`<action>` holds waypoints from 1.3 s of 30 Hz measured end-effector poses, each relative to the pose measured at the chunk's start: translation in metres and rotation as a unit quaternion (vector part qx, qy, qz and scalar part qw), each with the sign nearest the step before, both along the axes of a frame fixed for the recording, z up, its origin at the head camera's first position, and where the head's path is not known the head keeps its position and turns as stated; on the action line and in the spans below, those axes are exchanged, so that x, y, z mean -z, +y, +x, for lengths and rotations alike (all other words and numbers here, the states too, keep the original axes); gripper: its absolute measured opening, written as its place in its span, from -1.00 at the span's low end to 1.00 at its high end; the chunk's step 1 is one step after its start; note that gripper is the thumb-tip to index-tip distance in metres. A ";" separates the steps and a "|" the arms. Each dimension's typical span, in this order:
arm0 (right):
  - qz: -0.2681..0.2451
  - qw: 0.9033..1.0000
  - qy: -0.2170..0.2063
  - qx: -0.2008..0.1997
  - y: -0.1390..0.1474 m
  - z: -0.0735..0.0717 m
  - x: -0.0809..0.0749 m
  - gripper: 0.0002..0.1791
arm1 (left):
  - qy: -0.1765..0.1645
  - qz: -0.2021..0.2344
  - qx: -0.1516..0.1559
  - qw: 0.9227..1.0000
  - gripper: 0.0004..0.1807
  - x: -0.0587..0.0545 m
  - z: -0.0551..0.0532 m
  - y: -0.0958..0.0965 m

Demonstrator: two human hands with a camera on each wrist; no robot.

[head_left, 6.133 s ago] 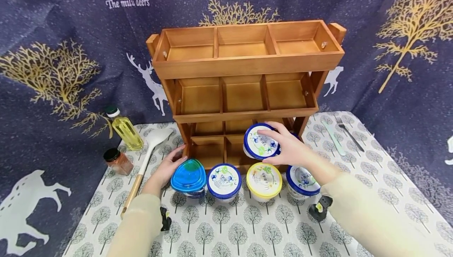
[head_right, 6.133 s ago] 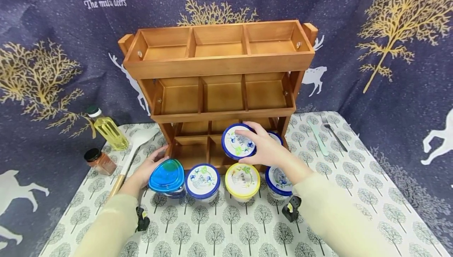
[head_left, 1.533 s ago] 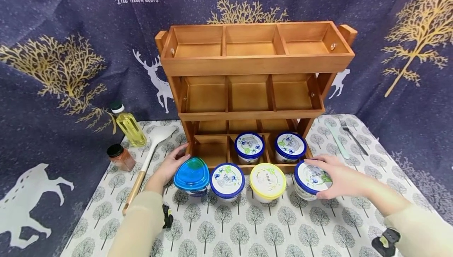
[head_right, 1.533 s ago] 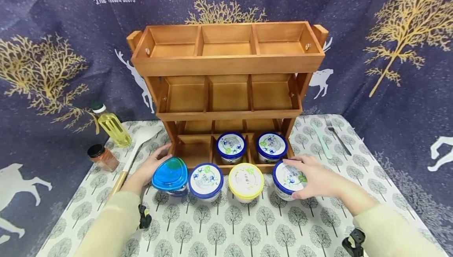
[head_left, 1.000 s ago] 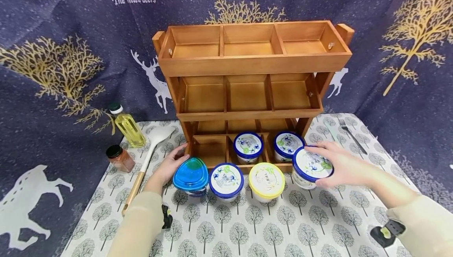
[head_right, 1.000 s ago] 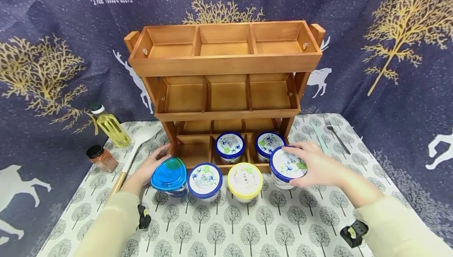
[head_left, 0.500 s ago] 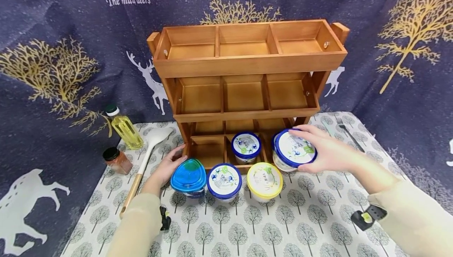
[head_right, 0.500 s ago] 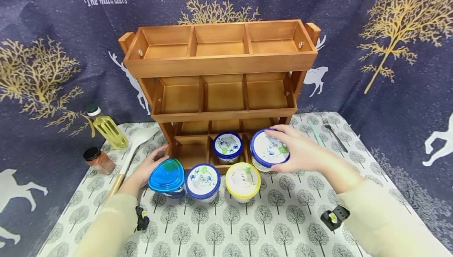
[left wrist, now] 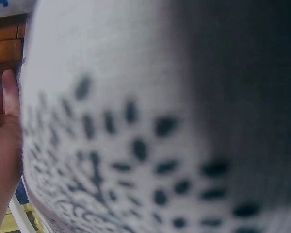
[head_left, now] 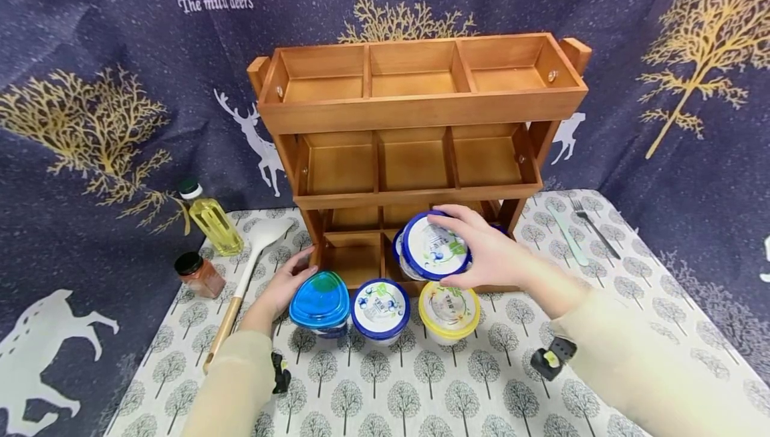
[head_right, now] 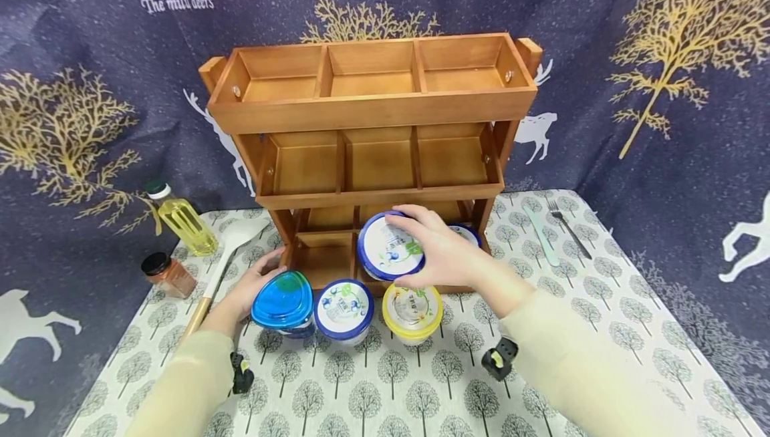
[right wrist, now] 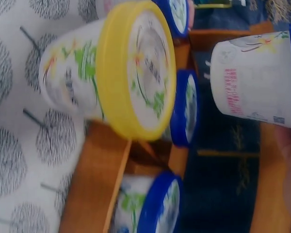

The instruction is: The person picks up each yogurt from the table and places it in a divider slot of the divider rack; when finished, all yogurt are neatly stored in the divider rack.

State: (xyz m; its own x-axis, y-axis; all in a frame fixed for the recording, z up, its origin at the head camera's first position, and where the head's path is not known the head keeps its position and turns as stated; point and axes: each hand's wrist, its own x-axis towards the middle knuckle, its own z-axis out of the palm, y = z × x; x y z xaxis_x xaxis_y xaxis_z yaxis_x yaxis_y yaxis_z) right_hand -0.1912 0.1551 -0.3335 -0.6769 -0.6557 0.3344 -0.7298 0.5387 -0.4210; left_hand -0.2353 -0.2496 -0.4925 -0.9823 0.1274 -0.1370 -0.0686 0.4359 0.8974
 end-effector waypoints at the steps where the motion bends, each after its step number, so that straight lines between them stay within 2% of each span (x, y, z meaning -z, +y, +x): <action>1: -0.003 1.000 -0.002 -0.004 -0.005 -0.001 0.001 0.03 | 0.001 -0.001 -0.001 1.000 -0.30 0.001 0.000 -0.001; 5: -0.022 0.999 0.005 -0.032 -0.024 -0.005 0.008 0.02 | 0.000 -0.002 -0.005 1.000 -0.30 0.002 0.000 -0.001; 9: -0.041 0.996 0.041 -0.060 -0.041 -0.012 0.017 0.02 | 0.004 -0.006 -0.005 1.000 -0.30 0.001 0.000 0.000; 12: -0.042 0.995 0.062 -0.070 -0.051 -0.016 0.022 0.03 | 0.006 -0.005 -0.003 1.000 -0.29 0.002 0.000 0.000; 14: -0.035 0.995 0.061 -0.070 -0.057 -0.018 0.026 0.03 | 0.003 -0.003 -0.006 1.000 -0.29 0.003 -0.001 0.000; 21: 0.000 1.000 -0.002 -0.022 -0.075 -0.022 0.030 0.01 | 0.003 -0.003 -0.004 1.000 -0.30 0.003 0.001 0.002; 30: 0.030 0.999 -0.042 -0.005 -0.095 -0.028 0.033 0.00 | 0.005 -0.009 -0.003 1.000 -0.29 0.004 0.000 0.001; 39: 0.052 0.998 -0.020 0.023 -0.103 -0.034 0.038 -0.01 | 0.007 -0.003 -0.009 1.000 -0.31 0.004 0.000 0.001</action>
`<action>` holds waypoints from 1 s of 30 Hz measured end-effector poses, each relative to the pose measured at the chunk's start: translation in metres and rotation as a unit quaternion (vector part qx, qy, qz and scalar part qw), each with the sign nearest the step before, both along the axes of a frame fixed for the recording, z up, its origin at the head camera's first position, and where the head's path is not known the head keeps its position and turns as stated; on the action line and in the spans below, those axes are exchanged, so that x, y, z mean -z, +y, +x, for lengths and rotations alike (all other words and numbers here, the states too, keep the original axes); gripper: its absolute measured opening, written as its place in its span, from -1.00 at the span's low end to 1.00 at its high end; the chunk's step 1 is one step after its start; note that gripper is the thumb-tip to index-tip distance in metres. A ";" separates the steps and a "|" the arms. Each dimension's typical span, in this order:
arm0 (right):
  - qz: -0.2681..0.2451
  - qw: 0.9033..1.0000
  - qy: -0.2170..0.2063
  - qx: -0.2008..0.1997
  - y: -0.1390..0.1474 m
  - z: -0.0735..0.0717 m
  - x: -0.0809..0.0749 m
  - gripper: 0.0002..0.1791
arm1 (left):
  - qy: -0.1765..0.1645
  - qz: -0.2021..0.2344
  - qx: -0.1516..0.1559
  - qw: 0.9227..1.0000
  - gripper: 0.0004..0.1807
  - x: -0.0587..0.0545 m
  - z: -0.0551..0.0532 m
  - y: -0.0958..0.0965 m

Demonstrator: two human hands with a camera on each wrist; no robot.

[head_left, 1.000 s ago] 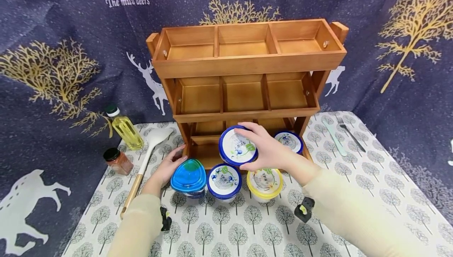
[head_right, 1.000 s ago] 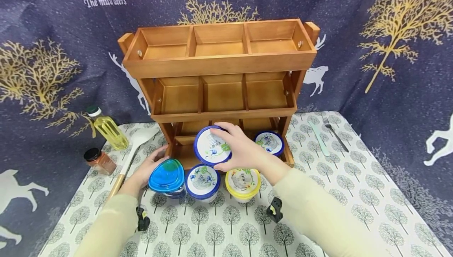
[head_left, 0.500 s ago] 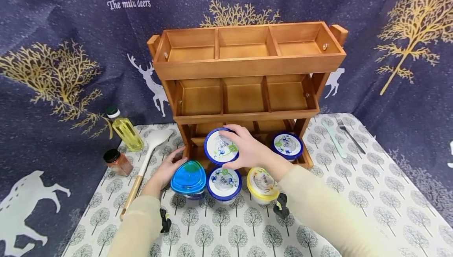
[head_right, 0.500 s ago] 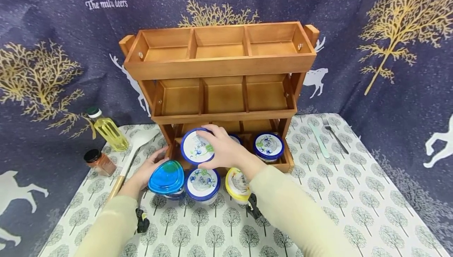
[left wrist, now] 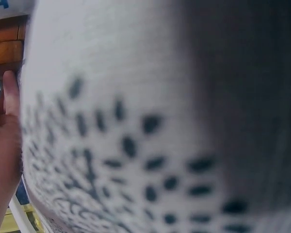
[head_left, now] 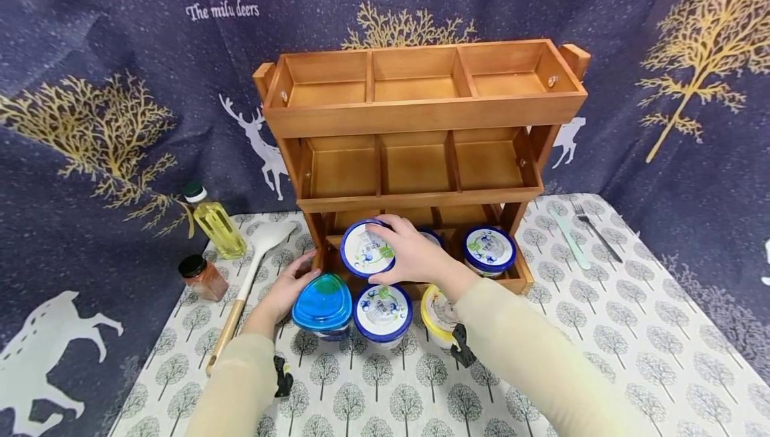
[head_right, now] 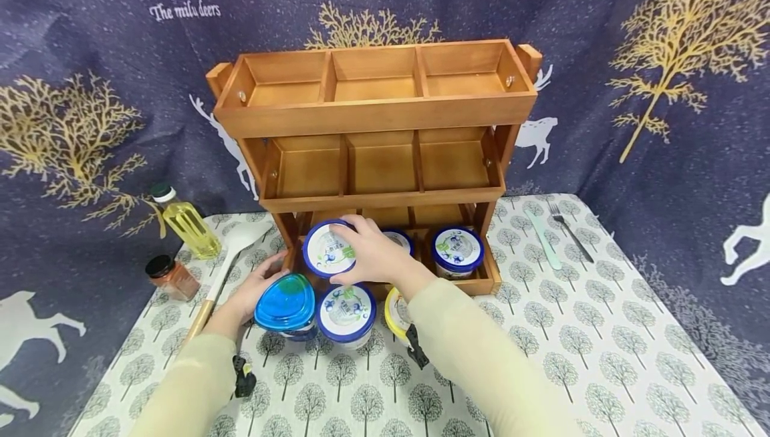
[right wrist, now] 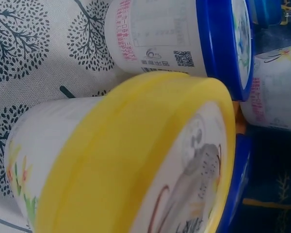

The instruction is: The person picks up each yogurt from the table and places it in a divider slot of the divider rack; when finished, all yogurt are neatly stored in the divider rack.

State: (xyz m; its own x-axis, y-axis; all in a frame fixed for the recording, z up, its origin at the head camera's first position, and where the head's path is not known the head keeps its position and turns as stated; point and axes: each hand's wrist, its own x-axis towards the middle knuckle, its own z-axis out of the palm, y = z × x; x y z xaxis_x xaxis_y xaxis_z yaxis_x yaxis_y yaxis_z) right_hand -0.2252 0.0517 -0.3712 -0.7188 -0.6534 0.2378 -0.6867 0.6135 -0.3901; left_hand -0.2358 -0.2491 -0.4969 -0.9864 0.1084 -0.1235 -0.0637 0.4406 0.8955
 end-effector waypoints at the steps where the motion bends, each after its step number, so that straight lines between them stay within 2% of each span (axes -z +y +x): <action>1: 0.005 1.000 -0.001 0.004 -0.001 -0.001 0.001 -0.01 | 0.001 0.000 0.000 1.000 -0.30 0.000 0.000 0.000; 8: 0.028 0.999 -0.030 0.030 -0.006 -0.006 0.006 -0.01 | 0.017 -0.014 0.001 1.000 -0.30 0.002 0.002 0.000; 11: 0.027 0.998 -0.042 0.037 -0.007 -0.008 0.008 -0.02 | 0.009 -0.007 -0.005 1.000 -0.30 0.001 0.002 0.001; 15: 0.035 0.997 -0.060 0.042 -0.009 -0.010 0.010 -0.02 | -0.007 0.009 0.000 1.000 -0.29 0.002 0.002 0.002; 18: 0.040 0.996 -0.074 0.042 -0.011 -0.013 0.011 -0.02 | -0.006 0.012 0.003 1.000 -0.28 0.002 0.003 0.002; 25: 0.030 0.994 -0.090 0.049 -0.016 -0.021 0.010 -0.02 | 0.019 -0.009 0.003 1.000 -0.31 0.001 0.002 0.004; 30: 0.046 0.993 -0.096 0.047 -0.023 -0.028 0.012 -0.01 | 0.001 0.007 0.000 1.000 -0.31 0.001 0.000 0.001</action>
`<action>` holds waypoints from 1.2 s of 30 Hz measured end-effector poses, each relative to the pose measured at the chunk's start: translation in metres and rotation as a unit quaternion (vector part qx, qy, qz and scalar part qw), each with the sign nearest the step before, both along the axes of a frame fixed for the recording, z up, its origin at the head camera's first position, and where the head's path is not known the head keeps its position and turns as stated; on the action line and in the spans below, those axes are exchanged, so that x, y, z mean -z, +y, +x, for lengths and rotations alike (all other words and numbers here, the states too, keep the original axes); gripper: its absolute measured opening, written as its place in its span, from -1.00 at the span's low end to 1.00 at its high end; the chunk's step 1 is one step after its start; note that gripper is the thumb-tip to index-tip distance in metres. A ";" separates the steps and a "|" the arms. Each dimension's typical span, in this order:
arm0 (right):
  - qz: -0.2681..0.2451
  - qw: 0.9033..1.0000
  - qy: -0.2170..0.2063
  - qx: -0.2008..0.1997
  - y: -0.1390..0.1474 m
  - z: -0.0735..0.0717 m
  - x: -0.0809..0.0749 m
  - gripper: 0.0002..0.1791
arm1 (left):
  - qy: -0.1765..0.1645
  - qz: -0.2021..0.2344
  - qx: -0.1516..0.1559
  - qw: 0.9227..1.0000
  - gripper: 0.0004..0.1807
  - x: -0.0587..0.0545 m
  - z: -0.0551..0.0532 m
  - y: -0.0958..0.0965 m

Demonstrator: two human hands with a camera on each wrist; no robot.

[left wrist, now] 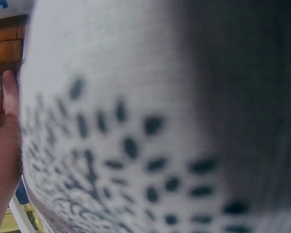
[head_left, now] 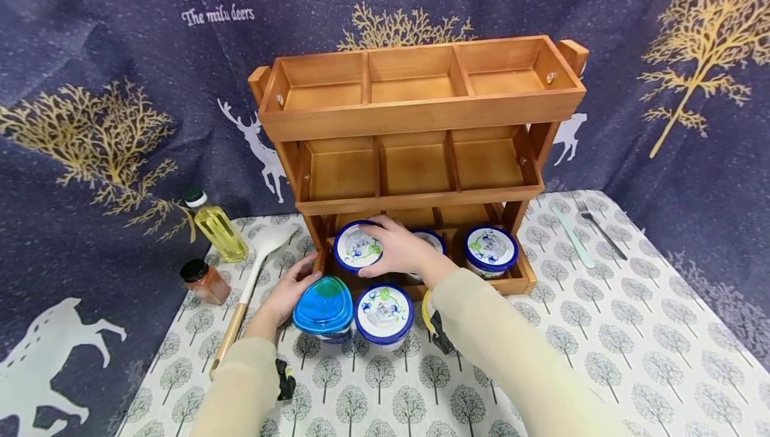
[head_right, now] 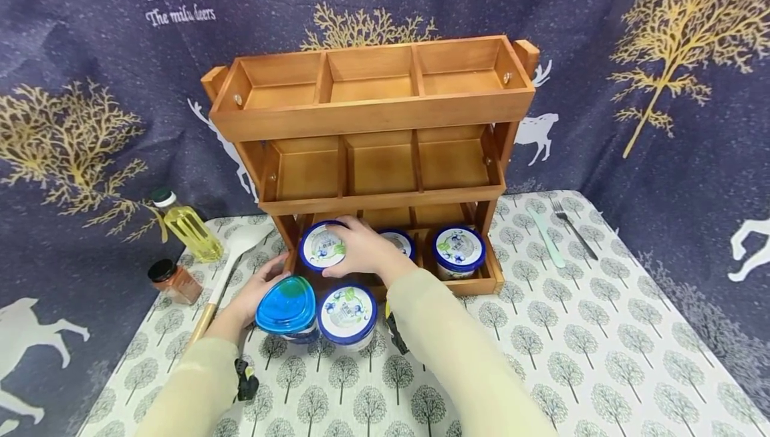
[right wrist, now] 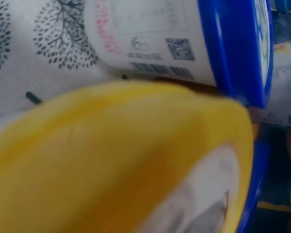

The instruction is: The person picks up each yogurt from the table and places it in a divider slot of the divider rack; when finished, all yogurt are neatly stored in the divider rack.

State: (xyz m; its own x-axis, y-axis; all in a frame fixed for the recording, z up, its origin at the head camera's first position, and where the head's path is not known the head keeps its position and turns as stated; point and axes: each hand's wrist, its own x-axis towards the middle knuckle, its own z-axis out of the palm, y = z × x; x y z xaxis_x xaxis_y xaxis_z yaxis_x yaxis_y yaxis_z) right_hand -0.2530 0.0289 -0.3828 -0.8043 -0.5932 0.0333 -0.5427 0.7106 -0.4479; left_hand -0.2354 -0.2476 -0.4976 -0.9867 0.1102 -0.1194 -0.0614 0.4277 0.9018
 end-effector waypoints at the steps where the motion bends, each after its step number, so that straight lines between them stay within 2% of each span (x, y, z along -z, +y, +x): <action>1: 0.001 1.000 -0.001 -0.004 -0.001 -0.001 0.001 -0.01 | -0.003 0.000 -0.001 1.000 -0.31 0.000 0.000 0.000; 9: 0.031 0.999 -0.030 -0.012 -0.008 -0.002 0.007 -0.01 | -0.005 -0.007 0.003 1.000 -0.29 0.000 -0.002 -0.001; 17: 0.064 0.997 -0.023 -0.028 -0.010 -0.003 0.017 -0.03 | -0.005 -0.011 -0.003 1.000 -0.28 -0.001 -0.001 -0.001; 22: 0.084 0.996 -0.009 -0.026 -0.010 -0.002 0.018 -0.08 | -0.007 -0.007 -0.004 1.000 -0.28 0.001 -0.001 -0.001; 27: 0.077 0.997 -0.009 -0.025 -0.009 -0.001 0.017 -0.17 | -0.004 -0.003 -0.001 1.000 -0.30 0.000 -0.001 0.000; 31: 0.092 0.995 -0.016 -0.028 -0.011 -0.002 0.014 -0.15 | -0.003 0.000 0.001 1.000 -0.30 -0.001 0.000 -0.001; 36: 0.119 0.993 -0.004 -0.024 -0.012 -0.003 0.011 -0.10 | -0.007 0.000 -0.003 1.000 -0.31 -0.001 0.000 0.000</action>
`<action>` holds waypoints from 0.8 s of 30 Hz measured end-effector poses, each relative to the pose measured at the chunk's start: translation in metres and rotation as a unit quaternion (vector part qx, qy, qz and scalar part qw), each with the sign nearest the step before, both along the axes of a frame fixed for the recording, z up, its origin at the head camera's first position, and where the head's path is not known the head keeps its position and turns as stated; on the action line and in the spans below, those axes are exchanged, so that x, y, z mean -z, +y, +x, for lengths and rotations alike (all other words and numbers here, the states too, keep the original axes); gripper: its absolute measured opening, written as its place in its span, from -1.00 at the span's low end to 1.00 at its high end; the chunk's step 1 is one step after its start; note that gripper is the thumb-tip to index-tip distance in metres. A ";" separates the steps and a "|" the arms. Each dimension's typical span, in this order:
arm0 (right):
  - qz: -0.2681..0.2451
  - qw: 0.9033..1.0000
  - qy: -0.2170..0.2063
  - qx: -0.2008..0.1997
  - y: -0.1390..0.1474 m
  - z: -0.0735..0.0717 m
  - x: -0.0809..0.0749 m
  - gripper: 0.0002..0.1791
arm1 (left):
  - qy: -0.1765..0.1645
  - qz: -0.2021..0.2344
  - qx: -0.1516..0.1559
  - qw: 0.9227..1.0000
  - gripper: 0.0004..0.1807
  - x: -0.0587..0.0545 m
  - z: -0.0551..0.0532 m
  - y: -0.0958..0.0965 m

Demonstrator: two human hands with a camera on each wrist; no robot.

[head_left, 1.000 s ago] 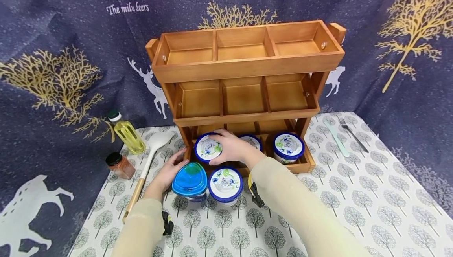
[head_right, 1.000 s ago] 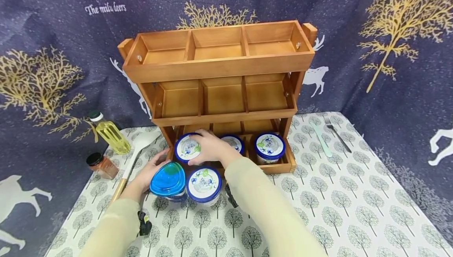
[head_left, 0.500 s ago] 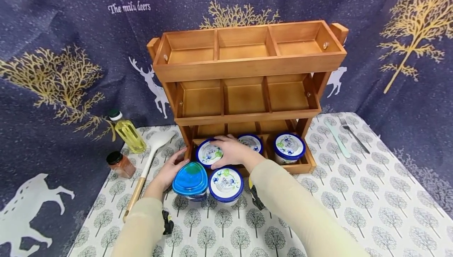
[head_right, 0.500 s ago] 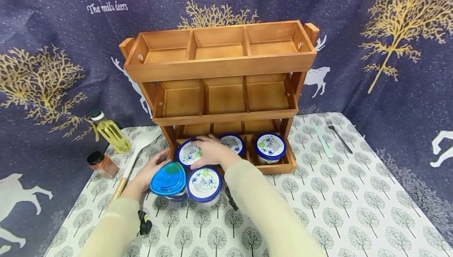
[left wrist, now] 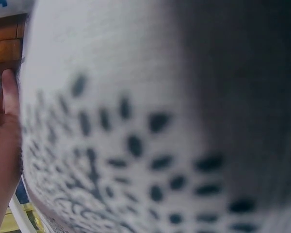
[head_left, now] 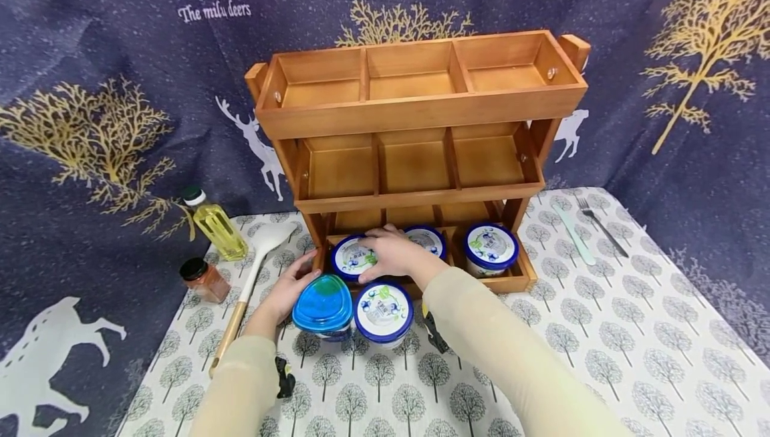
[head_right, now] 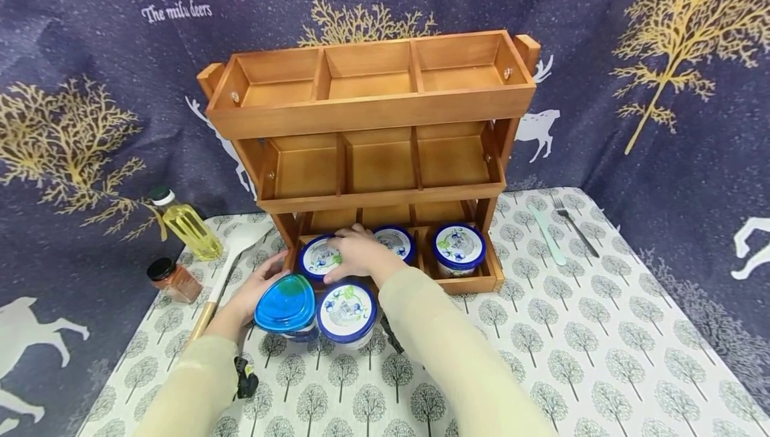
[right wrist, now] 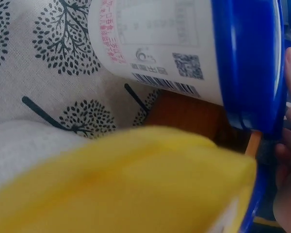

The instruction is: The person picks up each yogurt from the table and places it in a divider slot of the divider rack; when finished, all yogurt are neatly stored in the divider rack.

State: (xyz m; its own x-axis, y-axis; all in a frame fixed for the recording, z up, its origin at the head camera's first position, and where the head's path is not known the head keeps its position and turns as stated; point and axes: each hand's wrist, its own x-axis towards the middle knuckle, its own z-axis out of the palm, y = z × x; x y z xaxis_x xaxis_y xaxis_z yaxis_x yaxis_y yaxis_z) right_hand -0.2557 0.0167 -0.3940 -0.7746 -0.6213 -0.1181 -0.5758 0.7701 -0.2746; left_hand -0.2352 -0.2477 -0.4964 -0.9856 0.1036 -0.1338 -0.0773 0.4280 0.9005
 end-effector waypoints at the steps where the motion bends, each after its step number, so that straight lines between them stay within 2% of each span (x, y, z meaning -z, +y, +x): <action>1: 0.003 1.000 0.004 0.000 0.000 0.000 -0.001 -0.09 | -0.001 -0.001 -0.002 1.000 -0.32 0.000 0.000 0.000; 12: -0.035 0.999 0.011 0.007 0.017 0.002 -0.013 -0.06 | -0.002 -0.012 0.005 1.000 -0.31 -0.006 0.002 0.004; 19: -0.059 0.998 0.011 -0.013 0.036 0.005 -0.024 -0.15 | -0.002 -0.012 -0.001 1.000 -0.30 -0.005 0.001 -0.002; 24: -0.057 0.998 0.009 -0.012 0.058 0.009 -0.031 -0.15 | 0.002 -0.014 0.008 1.000 -0.29 -0.001 0.000 -0.002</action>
State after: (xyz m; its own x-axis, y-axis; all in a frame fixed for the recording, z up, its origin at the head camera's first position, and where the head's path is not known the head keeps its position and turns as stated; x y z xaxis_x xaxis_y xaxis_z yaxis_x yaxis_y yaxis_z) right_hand -0.2469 0.0749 -0.3632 -0.7607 -0.6483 -0.0309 -0.5996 0.7202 -0.3489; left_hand -0.2354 -0.2501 -0.4955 -0.9843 0.1151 -0.1338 -0.0678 0.4533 0.8888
